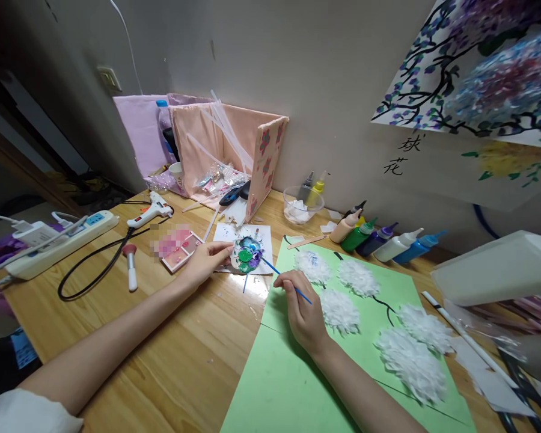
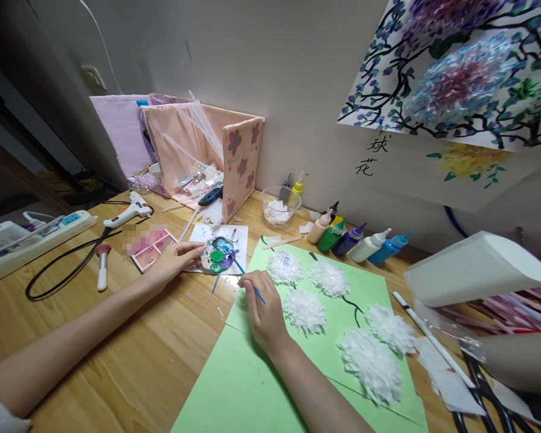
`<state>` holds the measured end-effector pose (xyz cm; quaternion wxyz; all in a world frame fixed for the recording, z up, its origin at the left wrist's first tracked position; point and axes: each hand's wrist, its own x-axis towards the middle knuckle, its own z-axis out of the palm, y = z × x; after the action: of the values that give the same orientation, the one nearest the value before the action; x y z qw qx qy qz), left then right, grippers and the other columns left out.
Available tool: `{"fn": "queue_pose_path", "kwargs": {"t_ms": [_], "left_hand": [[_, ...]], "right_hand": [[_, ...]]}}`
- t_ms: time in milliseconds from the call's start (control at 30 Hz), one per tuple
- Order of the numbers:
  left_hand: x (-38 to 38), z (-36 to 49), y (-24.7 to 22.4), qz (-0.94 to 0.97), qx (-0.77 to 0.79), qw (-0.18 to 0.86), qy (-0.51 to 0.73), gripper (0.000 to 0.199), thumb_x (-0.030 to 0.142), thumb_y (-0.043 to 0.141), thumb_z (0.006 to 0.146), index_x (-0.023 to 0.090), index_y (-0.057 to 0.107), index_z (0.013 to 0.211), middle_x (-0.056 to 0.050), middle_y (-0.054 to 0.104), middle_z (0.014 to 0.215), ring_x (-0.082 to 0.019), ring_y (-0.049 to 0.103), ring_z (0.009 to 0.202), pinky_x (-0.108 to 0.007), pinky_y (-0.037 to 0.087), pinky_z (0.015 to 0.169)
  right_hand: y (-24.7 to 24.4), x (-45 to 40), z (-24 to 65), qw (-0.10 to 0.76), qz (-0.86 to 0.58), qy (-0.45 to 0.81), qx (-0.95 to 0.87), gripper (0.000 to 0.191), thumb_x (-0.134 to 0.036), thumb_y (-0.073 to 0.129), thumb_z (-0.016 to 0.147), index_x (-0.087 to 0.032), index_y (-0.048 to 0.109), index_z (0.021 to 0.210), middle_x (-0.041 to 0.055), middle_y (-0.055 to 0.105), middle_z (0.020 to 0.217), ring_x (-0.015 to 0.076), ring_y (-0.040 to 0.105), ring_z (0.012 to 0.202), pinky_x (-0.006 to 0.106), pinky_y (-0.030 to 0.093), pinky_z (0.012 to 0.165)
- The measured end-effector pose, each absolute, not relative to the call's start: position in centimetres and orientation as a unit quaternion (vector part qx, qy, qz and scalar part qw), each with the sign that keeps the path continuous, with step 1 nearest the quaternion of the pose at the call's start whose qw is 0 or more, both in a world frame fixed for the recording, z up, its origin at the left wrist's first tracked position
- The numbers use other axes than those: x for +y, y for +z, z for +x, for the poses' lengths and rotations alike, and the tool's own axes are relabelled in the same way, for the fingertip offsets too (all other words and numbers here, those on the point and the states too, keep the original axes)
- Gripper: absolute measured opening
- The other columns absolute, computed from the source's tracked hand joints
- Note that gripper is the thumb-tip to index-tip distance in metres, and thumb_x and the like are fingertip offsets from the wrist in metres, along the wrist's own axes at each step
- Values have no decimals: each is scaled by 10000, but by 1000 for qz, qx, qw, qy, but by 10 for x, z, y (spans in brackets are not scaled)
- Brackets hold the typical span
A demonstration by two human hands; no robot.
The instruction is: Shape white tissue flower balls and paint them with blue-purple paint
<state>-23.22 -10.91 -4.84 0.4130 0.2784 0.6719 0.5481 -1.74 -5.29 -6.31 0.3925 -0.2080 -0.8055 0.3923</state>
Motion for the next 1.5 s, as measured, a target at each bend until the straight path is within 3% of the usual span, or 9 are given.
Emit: {"fn": "queue_pose_path", "kwargs": {"t_ms": [1267, 1500], "left_hand": [[-111, -227, -40, 262, 670, 430, 545, 475, 427, 739, 533, 123, 680, 893, -54, 699, 793, -151, 626, 692, -278, 492, 727], [-111, -228, -42, 261, 661, 440, 550, 486, 425, 735, 546, 122, 669, 920, -74, 697, 850, -171, 637, 713, -310, 506, 740]], "right_hand": [[-60, -54, -19, 371, -215, 401, -810, 226, -206, 305, 919, -207, 506, 817, 28, 530, 776, 164, 483, 762, 294, 370, 695], [-61, -54, -19, 378, -234, 392, -805, 225, -213, 300, 920, -206, 490, 799, 28, 526, 760, 165, 480, 741, 299, 376, 692]]}}
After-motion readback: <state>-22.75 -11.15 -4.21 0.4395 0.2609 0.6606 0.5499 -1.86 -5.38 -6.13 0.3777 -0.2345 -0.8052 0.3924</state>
